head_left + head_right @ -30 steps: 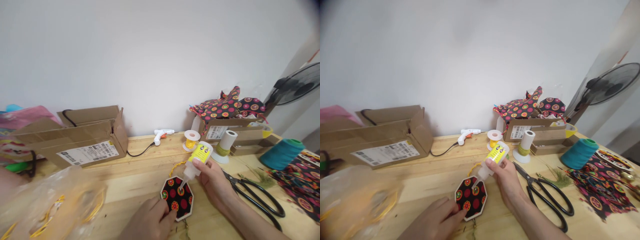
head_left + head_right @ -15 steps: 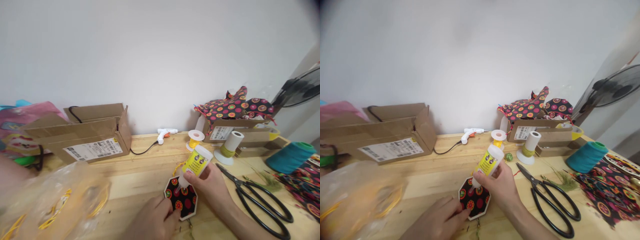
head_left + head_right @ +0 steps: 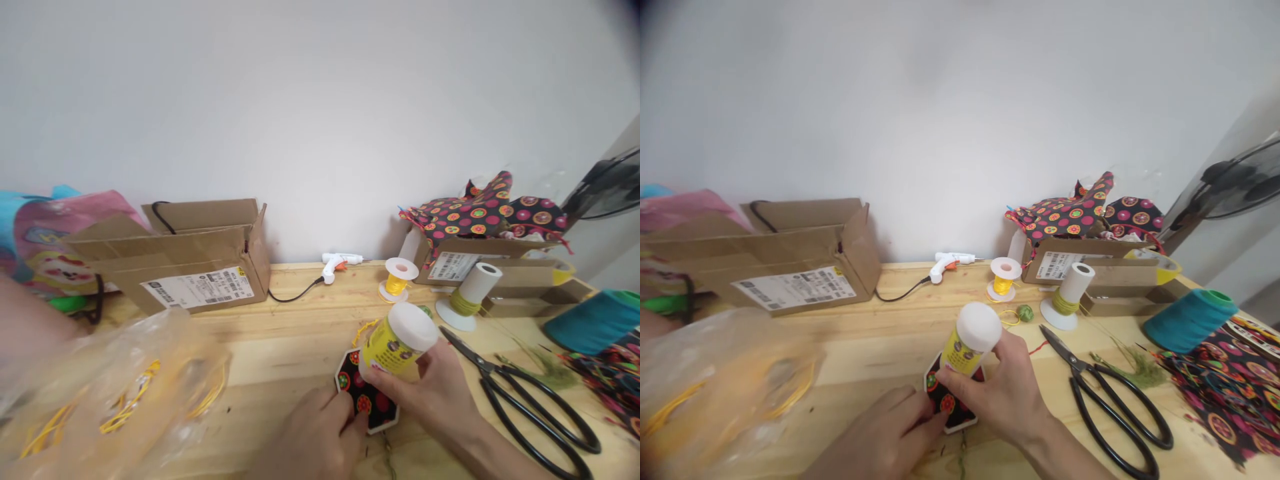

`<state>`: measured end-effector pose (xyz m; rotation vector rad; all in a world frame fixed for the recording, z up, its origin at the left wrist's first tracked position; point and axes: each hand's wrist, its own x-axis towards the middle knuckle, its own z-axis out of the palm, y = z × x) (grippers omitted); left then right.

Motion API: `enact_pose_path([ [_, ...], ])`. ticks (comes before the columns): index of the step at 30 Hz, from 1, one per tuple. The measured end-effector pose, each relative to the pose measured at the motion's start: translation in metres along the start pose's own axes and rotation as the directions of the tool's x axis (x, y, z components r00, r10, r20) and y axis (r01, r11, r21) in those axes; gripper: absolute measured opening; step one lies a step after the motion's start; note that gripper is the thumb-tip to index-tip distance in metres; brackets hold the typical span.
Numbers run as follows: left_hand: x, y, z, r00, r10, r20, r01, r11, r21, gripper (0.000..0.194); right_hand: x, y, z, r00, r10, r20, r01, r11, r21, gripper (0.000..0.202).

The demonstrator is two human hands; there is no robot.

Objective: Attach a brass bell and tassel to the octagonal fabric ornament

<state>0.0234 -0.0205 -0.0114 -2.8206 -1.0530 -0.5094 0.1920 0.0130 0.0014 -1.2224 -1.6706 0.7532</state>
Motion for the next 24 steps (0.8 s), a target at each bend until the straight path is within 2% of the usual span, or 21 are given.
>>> enact_pose_path([
  [8,0.002,0.001,-0.004,0.998,-0.004,-0.057,0.002,0.999,-0.034,0.032,0.003,-0.001,-0.001,0.998,0.057,-0.020,-0.057,0.998,0.038,0.025],
  [14,0.001,0.001,-0.003,0.999,0.018,-0.043,-0.018,1.000,0.011,0.030,0.002,-0.001,0.000,0.995,0.096,0.007,-0.096,0.989,0.115,0.022],
  [18,0.002,0.000,-0.002,0.999,0.019,-0.047,-0.019,1.000,0.002,0.031,0.005,-0.004,0.001,0.985,0.173,0.029,-0.174,0.949,0.264,0.025],
  [21,0.003,-0.002,-0.008,0.998,0.033,-0.058,-0.037,0.998,-0.060,0.028,0.009,-0.008,-0.002,0.966,0.252,-0.055,-0.207,0.885,0.416,0.031],
  [24,0.004,-0.007,-0.018,0.992,-0.088,-0.087,0.070,0.979,-0.192,0.023,0.014,-0.009,-0.006,0.941,0.305,-0.143,-0.194,0.837,0.511,0.032],
])
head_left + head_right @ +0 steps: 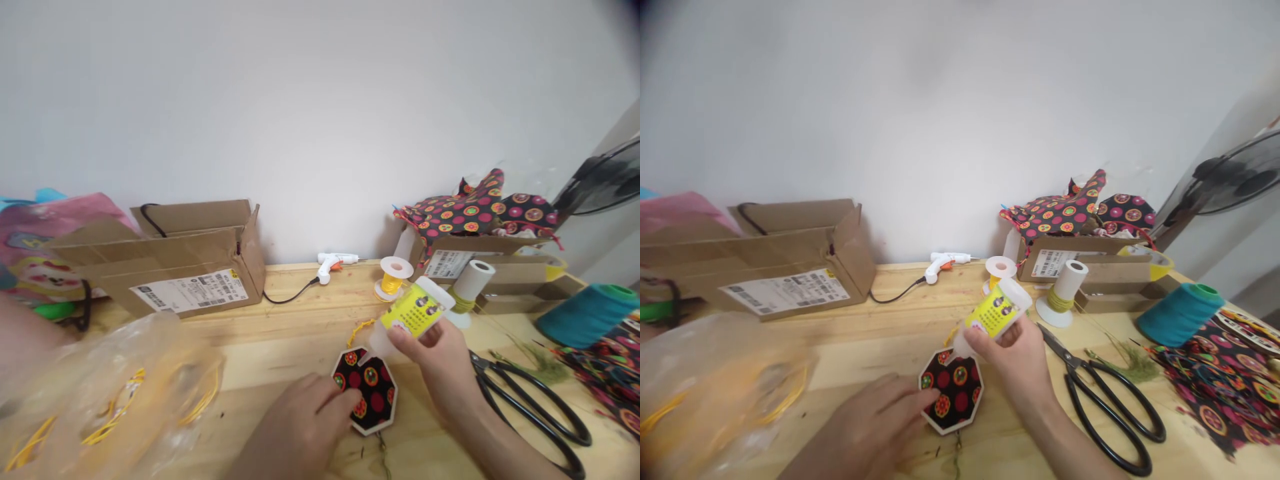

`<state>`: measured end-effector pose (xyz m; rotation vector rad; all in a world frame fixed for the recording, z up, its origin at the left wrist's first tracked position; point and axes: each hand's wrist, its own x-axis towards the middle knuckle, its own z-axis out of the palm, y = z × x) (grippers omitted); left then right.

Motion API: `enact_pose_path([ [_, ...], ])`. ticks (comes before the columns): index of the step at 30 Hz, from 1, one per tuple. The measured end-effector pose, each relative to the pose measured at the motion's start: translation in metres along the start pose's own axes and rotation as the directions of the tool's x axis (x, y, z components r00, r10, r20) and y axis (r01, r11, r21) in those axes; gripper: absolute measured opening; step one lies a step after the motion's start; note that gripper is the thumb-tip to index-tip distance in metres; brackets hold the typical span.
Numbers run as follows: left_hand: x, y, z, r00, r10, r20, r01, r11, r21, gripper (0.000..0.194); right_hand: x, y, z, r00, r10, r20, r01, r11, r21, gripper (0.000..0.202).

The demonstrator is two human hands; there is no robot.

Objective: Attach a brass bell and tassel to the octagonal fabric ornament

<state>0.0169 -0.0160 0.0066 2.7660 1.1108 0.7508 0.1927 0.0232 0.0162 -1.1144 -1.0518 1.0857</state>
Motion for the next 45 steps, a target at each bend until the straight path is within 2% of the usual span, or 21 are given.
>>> enact_pose_path([
  [2,0.003,-0.003,-0.005,0.990,-0.139,0.012,0.139,0.984,-0.110,0.018,0.003,-0.001,-0.003,0.999,0.000,-0.034,0.000,1.000,0.021,0.031],
  [5,0.010,-0.007,-0.009,0.948,-0.293,0.122,0.314,0.922,-0.226,0.010,0.005,0.001,-0.006,0.999,0.004,-0.054,-0.002,1.000,0.028,0.031],
  [8,0.020,-0.009,-0.008,0.890,-0.399,0.218,0.448,0.854,-0.264,0.009,0.006,0.004,-0.008,0.998,0.016,-0.062,-0.016,1.000,0.006,0.033],
  [10,0.026,-0.010,-0.006,0.876,-0.424,0.231,0.477,0.835,-0.275,0.009,0.005,0.005,-0.009,0.997,0.019,-0.070,-0.020,1.000,-0.007,0.035],
  [15,0.033,-0.011,0.000,0.893,-0.403,0.203,0.446,0.856,-0.263,0.010,0.006,0.005,-0.013,0.998,0.021,-0.060,-0.019,0.999,0.042,0.033],
  [24,0.032,-0.015,0.013,0.894,-0.399,0.205,0.440,0.867,-0.232,0.012,0.007,0.005,-0.014,0.999,0.027,-0.023,-0.025,0.994,0.102,0.033],
  [32,0.026,-0.019,0.000,0.894,-0.352,0.277,0.432,0.840,-0.328,0.023,0.007,0.002,-0.017,0.999,0.026,-0.043,-0.024,0.999,0.042,0.034],
  [38,0.020,-0.016,0.000,0.960,-0.202,0.192,0.238,0.953,-0.187,0.025,0.007,0.001,-0.017,0.999,0.015,-0.038,-0.012,0.997,0.077,0.037],
  [42,0.020,-0.012,0.002,0.972,-0.151,0.183,0.171,0.980,-0.099,0.024,0.006,-0.002,-0.016,0.999,0.044,-0.032,-0.041,0.995,0.088,0.038],
  [45,0.019,-0.014,0.007,0.985,-0.121,0.123,0.132,0.988,-0.078,0.023,0.006,-0.003,-0.016,0.998,0.042,-0.051,-0.038,0.996,0.087,0.038],
])
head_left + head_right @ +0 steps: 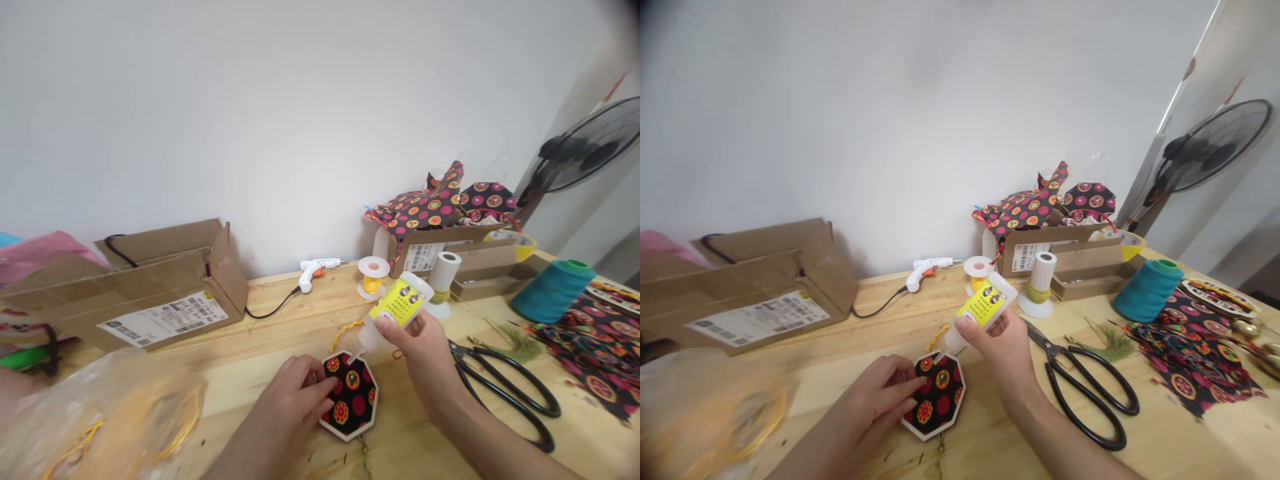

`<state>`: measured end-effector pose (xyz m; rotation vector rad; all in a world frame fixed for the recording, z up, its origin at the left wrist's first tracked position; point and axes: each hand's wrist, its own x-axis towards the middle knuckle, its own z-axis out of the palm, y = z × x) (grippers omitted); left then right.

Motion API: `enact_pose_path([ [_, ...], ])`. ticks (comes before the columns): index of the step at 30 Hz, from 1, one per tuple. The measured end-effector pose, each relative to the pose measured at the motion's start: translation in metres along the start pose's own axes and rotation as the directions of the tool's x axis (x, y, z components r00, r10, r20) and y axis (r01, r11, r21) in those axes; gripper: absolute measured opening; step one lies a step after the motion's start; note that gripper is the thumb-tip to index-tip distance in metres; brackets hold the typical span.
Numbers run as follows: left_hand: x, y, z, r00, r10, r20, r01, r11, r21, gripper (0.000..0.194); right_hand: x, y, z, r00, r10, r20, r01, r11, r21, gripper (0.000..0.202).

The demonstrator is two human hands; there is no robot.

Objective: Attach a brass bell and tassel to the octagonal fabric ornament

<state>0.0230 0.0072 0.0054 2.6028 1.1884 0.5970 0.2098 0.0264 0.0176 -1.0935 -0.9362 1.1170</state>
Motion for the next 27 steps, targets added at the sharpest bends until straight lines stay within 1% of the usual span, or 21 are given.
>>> enact_pose_path([
  [1,0.000,-0.001,0.003,1.000,-0.013,-0.026,0.013,1.000,-0.006,0.022,0.000,0.000,0.000,1.000,-0.002,-0.004,0.002,1.000,0.000,0.039],
  [2,0.000,-0.003,0.006,0.997,-0.059,-0.042,0.057,0.998,-0.027,0.019,0.000,0.000,0.000,1.000,-0.003,-0.007,0.003,1.000,-0.001,0.039],
  [3,0.001,-0.004,0.009,0.990,-0.137,-0.045,0.134,0.989,-0.062,0.016,0.001,0.000,0.000,1.000,-0.003,-0.005,0.003,1.000,-0.002,0.039],
  [4,0.001,-0.004,0.012,0.971,-0.236,-0.035,0.232,0.967,-0.108,0.015,0.001,0.001,0.000,1.000,-0.004,-0.002,0.004,1.000,-0.004,0.039],
  [6,0.003,-0.004,0.016,0.912,-0.411,0.012,0.406,0.894,-0.192,0.018,0.002,0.001,-0.001,1.000,-0.013,0.003,0.013,1.000,-0.006,0.040],
  [7,0.003,-0.003,0.017,0.889,-0.456,0.036,0.453,0.865,-0.217,0.020,0.002,0.001,-0.001,1.000,-0.015,0.001,0.015,1.000,-0.008,0.041],
  [8,0.004,-0.002,0.017,0.880,-0.473,0.046,0.470,0.852,-0.230,0.021,0.002,0.001,0.000,1.000,-0.015,-0.004,0.015,1.000,-0.010,0.042],
  [9,0.004,-0.001,0.017,0.881,-0.471,0.040,0.466,0.854,-0.229,0.022,0.002,0.002,0.000,1.000,-0.011,-0.006,0.011,1.000,-0.009,0.042],
  [11,0.004,0.001,0.015,0.898,-0.440,0.016,0.433,0.876,-0.212,0.021,0.002,0.001,0.000,1.000,0.003,-0.005,-0.003,1.000,0.000,0.042],
  [12,0.003,0.000,0.013,0.916,-0.401,0.002,0.394,0.898,-0.197,0.020,0.002,0.001,0.000,1.000,0.008,0.002,-0.008,1.000,0.010,0.042],
  [15,0.000,-0.003,0.005,0.982,-0.188,-0.005,0.186,0.973,-0.138,0.019,0.001,0.000,0.000,1.000,-0.006,0.022,0.005,0.999,0.050,0.042],
  [16,-0.001,-0.004,0.002,0.993,-0.116,0.002,0.115,0.987,-0.111,0.021,0.001,0.000,-0.001,1.000,-0.009,0.028,0.007,0.998,0.060,0.042],
  [18,-0.002,-0.005,-0.003,1.000,0.003,0.000,-0.003,0.998,-0.056,0.027,0.000,-0.002,-0.001,0.999,-0.004,0.033,0.001,0.997,0.071,0.041],
  [20,-0.001,-0.003,-0.006,0.998,0.055,-0.012,-0.055,0.998,-0.012,0.029,0.000,-0.002,-0.001,1.000,0.009,0.030,-0.011,0.997,0.071,0.039],
  [22,0.001,0.001,-0.006,0.997,0.081,0.000,-0.081,0.997,0.019,0.031,0.000,-0.001,-0.002,0.999,0.004,0.033,-0.006,0.997,0.077,0.036],
  [25,0.006,0.008,-0.004,0.995,0.074,0.068,-0.078,0.996,0.049,0.033,0.002,0.003,-0.002,0.999,-0.021,0.048,0.017,0.995,0.101,0.034],
  [27,0.009,0.010,-0.001,0.994,0.066,0.092,-0.072,0.996,0.061,0.033,0.002,0.005,-0.003,0.998,-0.027,0.049,0.021,0.993,0.116,0.034],
])
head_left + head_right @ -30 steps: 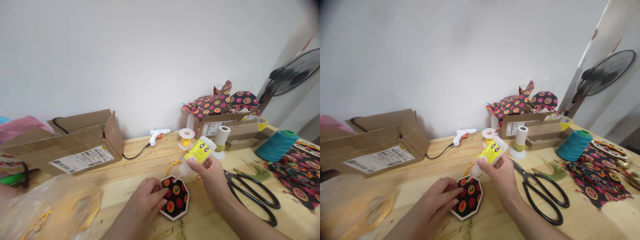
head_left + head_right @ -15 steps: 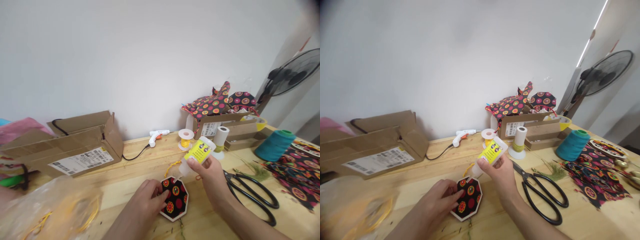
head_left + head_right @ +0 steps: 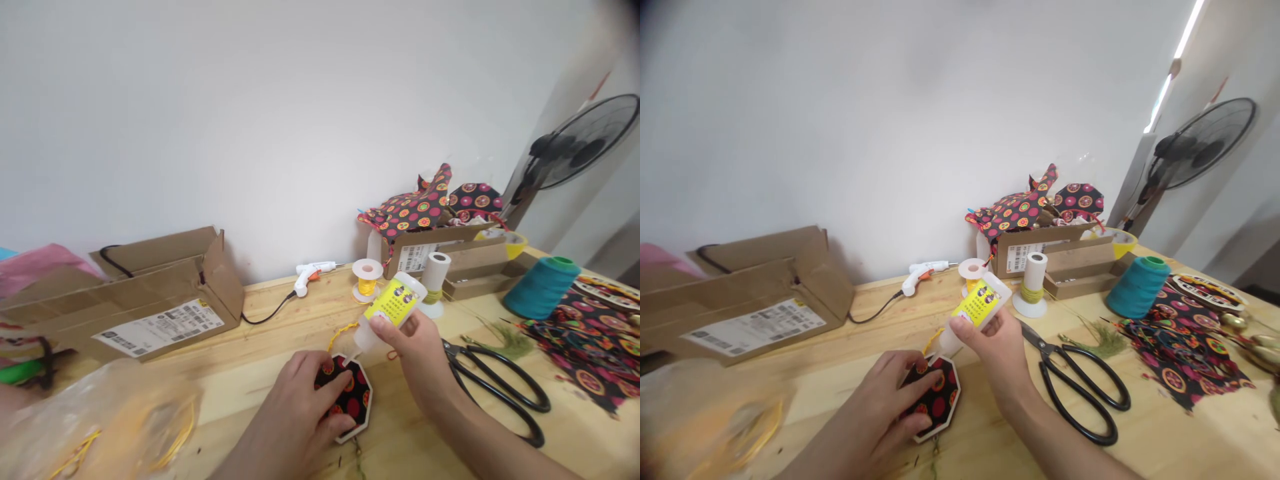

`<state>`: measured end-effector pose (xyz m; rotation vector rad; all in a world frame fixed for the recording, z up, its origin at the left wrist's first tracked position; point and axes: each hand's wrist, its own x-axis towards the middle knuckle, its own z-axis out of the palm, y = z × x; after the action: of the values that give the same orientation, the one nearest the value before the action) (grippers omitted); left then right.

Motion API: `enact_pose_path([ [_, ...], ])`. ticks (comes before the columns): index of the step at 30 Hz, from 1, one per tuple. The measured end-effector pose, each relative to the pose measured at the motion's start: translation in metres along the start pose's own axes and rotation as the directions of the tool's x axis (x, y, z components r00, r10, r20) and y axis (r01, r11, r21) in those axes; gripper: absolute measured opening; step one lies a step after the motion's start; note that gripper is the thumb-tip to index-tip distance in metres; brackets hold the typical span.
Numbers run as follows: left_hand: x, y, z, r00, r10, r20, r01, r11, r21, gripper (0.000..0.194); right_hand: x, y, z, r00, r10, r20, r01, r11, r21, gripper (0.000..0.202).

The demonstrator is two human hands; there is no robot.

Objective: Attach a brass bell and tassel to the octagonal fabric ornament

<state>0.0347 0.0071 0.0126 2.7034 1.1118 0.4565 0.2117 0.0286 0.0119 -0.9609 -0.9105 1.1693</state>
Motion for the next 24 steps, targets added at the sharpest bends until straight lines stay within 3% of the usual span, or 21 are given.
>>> enact_pose_path([
  [18,-0.001,-0.007,0.011,0.999,0.037,0.004,-0.037,0.997,0.065,0.036,-0.001,-0.002,0.001,1.000,0.006,-0.011,-0.005,1.000,0.018,0.035],
  [24,-0.008,-0.009,-0.005,1.000,0.013,-0.017,-0.012,1.000,0.005,0.036,0.002,-0.002,-0.001,1.000,0.008,-0.019,-0.006,0.997,0.080,0.034],
])
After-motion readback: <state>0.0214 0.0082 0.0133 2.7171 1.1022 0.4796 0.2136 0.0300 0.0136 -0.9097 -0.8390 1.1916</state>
